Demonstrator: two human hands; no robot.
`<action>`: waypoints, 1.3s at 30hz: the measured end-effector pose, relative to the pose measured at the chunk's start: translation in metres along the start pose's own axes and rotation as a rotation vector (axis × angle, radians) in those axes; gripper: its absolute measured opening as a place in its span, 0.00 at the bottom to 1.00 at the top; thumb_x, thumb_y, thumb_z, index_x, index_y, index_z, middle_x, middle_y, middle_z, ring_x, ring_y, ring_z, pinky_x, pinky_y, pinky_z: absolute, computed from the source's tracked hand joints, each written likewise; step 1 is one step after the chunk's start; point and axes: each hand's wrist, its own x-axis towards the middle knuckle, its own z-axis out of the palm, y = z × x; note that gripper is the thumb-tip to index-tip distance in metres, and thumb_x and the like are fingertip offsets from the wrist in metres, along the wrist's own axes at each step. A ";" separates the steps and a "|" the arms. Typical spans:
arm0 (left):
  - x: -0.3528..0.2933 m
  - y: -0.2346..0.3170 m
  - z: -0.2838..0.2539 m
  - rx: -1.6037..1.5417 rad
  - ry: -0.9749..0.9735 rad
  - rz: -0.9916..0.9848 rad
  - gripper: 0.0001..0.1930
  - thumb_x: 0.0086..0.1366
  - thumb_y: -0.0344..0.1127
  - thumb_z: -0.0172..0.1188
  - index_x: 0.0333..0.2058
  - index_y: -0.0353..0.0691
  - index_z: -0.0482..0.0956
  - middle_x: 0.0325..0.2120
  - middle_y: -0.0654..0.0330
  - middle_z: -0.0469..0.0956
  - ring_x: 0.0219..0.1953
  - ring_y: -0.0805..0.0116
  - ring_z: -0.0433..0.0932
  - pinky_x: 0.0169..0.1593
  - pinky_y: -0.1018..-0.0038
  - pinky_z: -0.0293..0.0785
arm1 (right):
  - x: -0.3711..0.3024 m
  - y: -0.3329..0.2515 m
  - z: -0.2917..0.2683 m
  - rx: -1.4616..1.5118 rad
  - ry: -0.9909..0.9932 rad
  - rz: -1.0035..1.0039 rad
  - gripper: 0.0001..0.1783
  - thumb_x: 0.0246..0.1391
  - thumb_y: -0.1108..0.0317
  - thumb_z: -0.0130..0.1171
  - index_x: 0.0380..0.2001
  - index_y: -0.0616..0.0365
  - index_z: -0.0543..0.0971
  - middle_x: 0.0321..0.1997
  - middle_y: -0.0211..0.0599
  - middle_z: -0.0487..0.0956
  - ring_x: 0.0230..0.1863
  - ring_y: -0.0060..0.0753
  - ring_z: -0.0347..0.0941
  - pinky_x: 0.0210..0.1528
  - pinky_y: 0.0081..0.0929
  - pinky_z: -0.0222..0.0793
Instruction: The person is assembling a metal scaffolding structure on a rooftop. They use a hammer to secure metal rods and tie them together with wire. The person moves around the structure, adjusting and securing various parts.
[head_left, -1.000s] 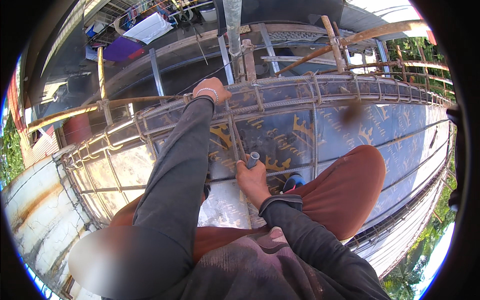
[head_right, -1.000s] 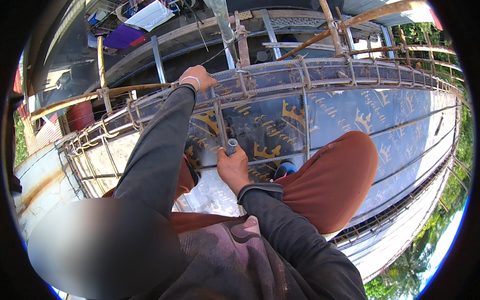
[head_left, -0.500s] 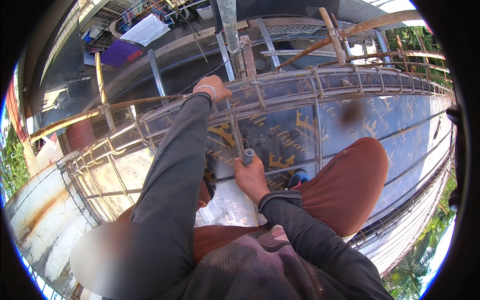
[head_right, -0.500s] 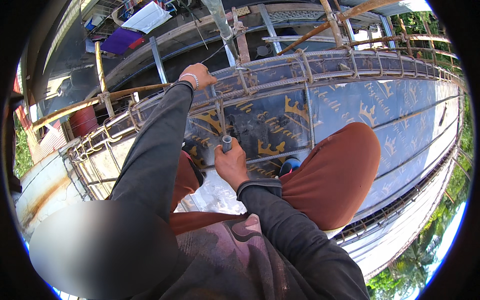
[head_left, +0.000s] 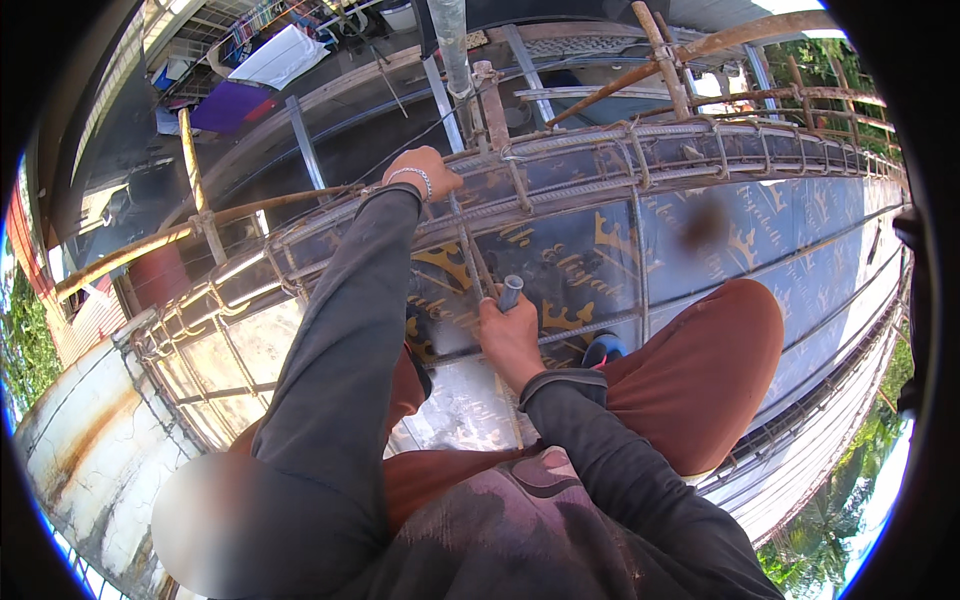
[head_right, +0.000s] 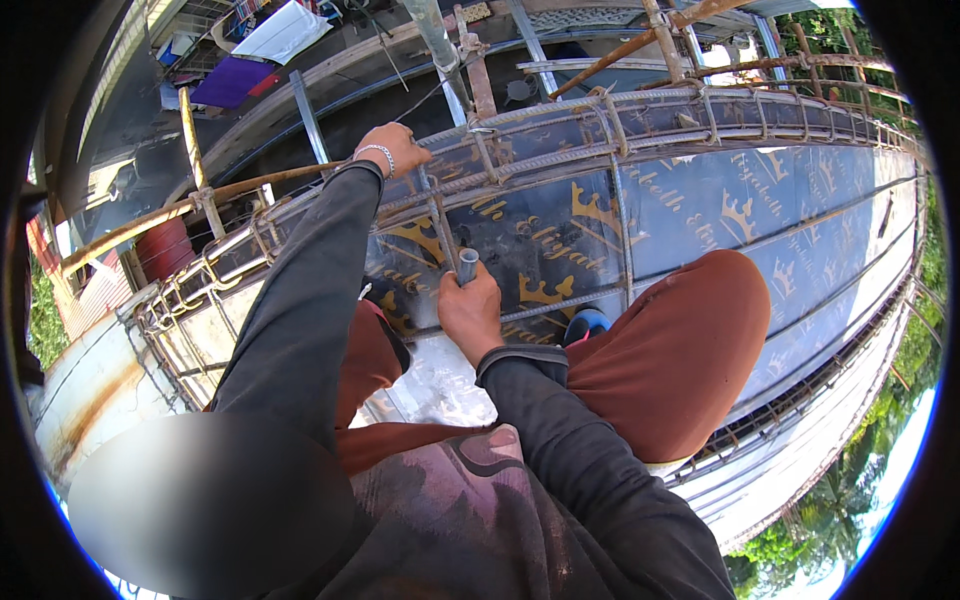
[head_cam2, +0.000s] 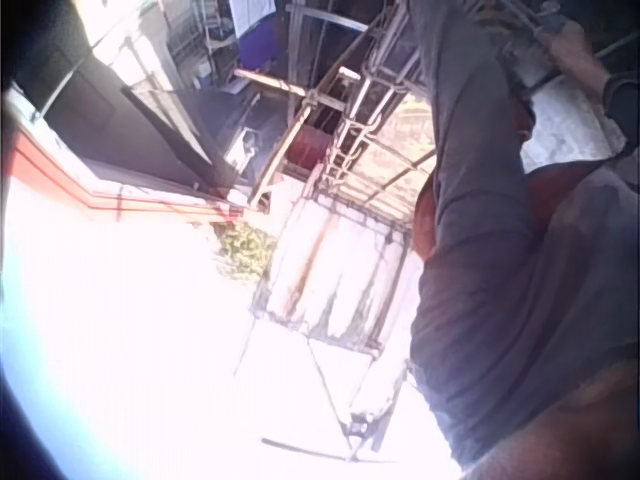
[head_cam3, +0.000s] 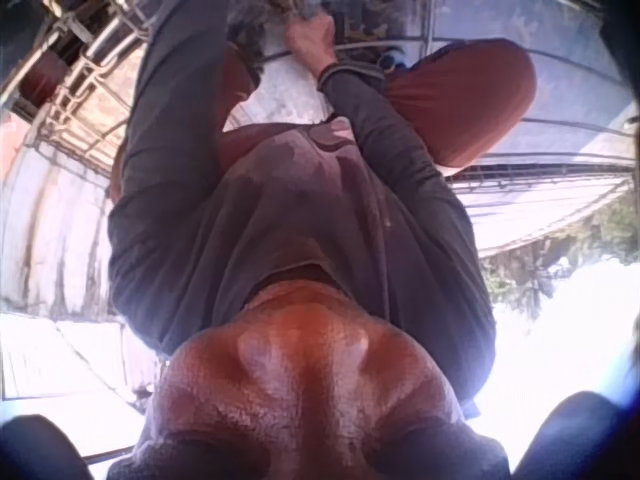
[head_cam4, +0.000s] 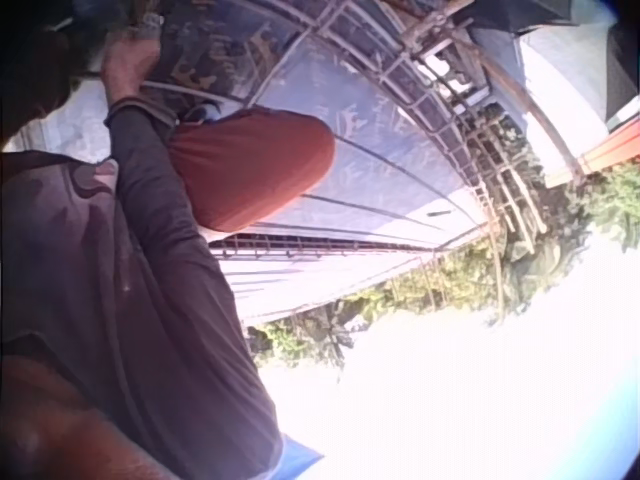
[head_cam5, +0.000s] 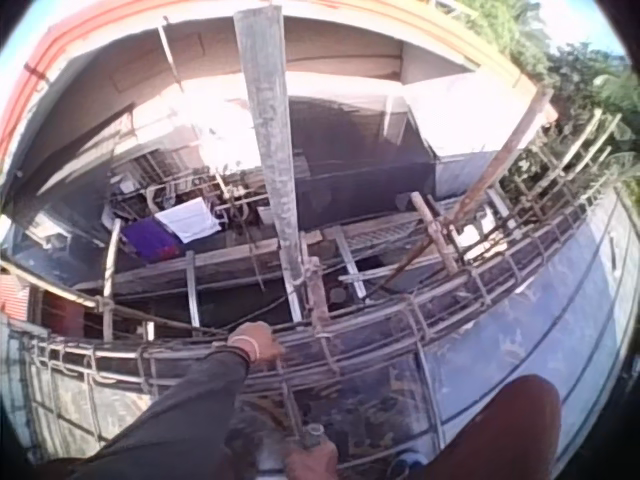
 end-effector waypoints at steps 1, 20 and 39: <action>0.000 -0.001 0.001 0.004 0.014 0.005 0.27 0.53 0.55 0.63 0.40 0.34 0.83 0.41 0.45 0.81 0.45 0.49 0.80 0.51 0.64 0.75 | 0.002 0.001 -0.002 0.017 0.037 0.003 0.12 0.54 0.66 0.55 0.35 0.66 0.74 0.23 0.47 0.76 0.27 0.41 0.74 0.34 0.39 0.68; -0.023 0.015 -0.003 0.126 -0.039 -0.160 0.34 0.51 0.59 0.60 0.53 0.44 0.77 0.50 0.53 0.79 0.54 0.55 0.76 0.62 0.47 0.55 | 0.015 -0.001 0.030 0.368 0.076 0.042 0.14 0.59 0.67 0.55 0.44 0.66 0.75 0.23 0.27 0.73 0.21 0.17 0.67 0.23 0.21 0.63; -0.046 0.036 0.018 0.256 0.270 -0.440 0.39 0.52 0.60 0.59 0.60 0.44 0.70 0.62 0.57 0.67 0.64 0.57 0.65 0.69 0.42 0.39 | 0.005 0.007 0.008 0.114 0.152 -0.129 0.15 0.57 0.63 0.58 0.42 0.62 0.75 0.29 0.50 0.80 0.33 0.53 0.79 0.38 0.41 0.71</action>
